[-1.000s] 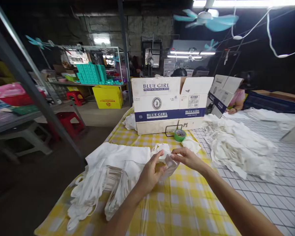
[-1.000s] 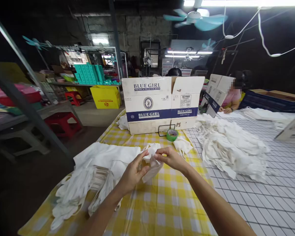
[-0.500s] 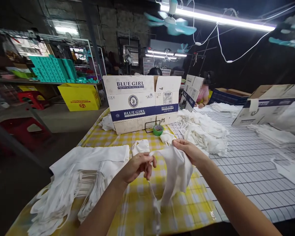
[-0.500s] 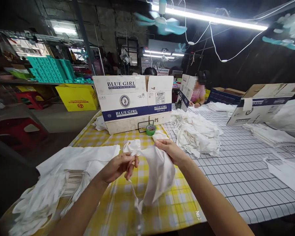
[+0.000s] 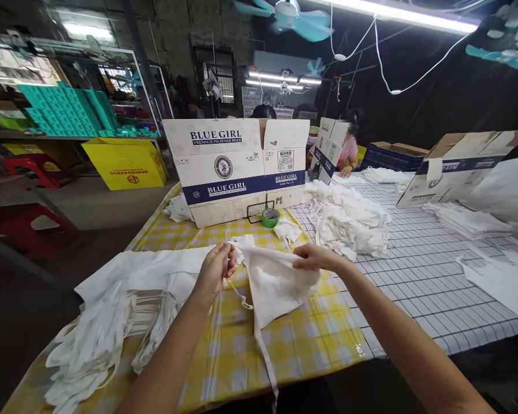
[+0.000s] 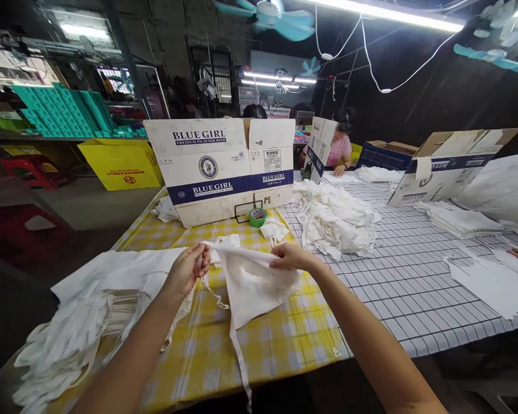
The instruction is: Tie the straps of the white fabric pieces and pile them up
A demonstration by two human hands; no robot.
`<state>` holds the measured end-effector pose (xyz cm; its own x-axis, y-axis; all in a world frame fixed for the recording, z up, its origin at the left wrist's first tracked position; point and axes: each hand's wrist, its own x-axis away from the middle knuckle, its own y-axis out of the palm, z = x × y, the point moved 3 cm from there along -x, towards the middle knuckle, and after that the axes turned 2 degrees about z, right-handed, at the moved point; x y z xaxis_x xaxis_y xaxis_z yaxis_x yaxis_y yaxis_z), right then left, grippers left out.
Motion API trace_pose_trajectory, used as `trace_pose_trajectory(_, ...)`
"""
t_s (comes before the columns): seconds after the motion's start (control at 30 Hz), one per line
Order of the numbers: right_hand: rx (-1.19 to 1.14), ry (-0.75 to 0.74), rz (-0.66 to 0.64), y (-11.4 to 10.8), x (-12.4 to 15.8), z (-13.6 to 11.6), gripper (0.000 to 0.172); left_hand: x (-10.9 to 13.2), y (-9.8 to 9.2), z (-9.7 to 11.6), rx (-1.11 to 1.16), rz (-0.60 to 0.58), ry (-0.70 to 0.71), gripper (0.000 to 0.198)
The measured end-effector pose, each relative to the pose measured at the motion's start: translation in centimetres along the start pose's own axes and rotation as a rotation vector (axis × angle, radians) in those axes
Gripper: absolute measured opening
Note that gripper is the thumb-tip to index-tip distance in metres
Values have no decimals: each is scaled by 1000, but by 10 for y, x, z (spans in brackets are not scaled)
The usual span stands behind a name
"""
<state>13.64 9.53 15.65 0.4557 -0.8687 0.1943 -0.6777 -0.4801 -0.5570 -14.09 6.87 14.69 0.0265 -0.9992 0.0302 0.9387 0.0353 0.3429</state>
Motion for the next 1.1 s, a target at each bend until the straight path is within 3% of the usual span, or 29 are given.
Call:
trace_pose_trajectory(0.13, -1, 12, 217, -5, -3, 23, 18, 7, -16, -4, 3, 116, 76, 19)
trace_pose_trajectory(0.23, -46, 15, 435, -9, -4, 34, 15, 22, -14, -11, -64, 53, 79, 20)
trace_pose_trajectory(0.3, -76, 34, 552, -8, -4, 40, 12, 37, -10, -21, -184, -135, 10, 24)
trace_pose_trajectory(0.37, -97, 49, 608, -3, -1, 48, 10, 55, -9, -36, -359, -400, -131, 28)
trace_pose_trajectory(0.43, -111, 45, 576, 8, 5, 57, 7, 74, -15, -51, -582, -644, -262, 31)
trace_pose_trajectory(0.5, -119, 28, 481, 21, 15, 64, 4, 88, -23, -62, -825, -768, -266, 28)
trace_pose_trajectory(0.6, -121, 12, 263, 39, 34, 73, 9, 93, -21, -72, -1024, -654, -80, 24)
trace_pose_trajectory(0.73, -83, -16, 45, 50, 62, 72, 12, 93, 17, -93, -980, -432, 115, 39)
trace_pose_trajectory(0.9, -65, -38, 65, 52, 83, 58, 14, 96, 85, -132, -907, -468, 275, 68)
trace_pose_trajectory(1.0, -27, -93, 55, 52, 90, 46, 14, 90, 108, -142, -851, -412, 291, 49)
trace_pose_trajectory(1.1, -32, -132, 59, 50, 93, 38, 11, 76, 112, -132, -794, -335, 249, 30)
